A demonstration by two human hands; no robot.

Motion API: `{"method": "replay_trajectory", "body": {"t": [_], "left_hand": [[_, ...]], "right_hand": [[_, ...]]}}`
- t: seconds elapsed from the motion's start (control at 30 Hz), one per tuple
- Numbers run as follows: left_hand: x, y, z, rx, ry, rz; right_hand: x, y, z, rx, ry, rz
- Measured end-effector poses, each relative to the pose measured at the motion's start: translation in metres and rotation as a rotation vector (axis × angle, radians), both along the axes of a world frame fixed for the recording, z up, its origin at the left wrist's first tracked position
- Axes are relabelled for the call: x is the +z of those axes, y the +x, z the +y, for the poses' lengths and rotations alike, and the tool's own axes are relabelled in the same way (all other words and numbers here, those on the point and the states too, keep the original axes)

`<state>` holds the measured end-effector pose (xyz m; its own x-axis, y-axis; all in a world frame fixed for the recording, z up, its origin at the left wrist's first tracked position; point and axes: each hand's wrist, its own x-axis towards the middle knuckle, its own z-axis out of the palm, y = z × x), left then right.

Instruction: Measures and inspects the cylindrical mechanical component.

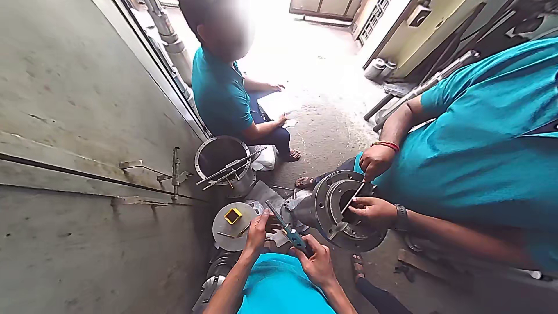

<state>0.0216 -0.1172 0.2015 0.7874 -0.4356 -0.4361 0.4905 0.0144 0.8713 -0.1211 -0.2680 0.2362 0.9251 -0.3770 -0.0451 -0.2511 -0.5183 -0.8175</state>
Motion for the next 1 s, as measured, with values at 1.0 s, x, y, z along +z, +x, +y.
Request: {"method": "replay_trajectory", "body": {"t": [1.0], "left_hand": [[0.005, -0.005, 0.008, -0.583, 0.380, -0.968]], "right_hand": [[0.088, 0.030, 0.006, 0.047, -0.042, 0.333]]}}
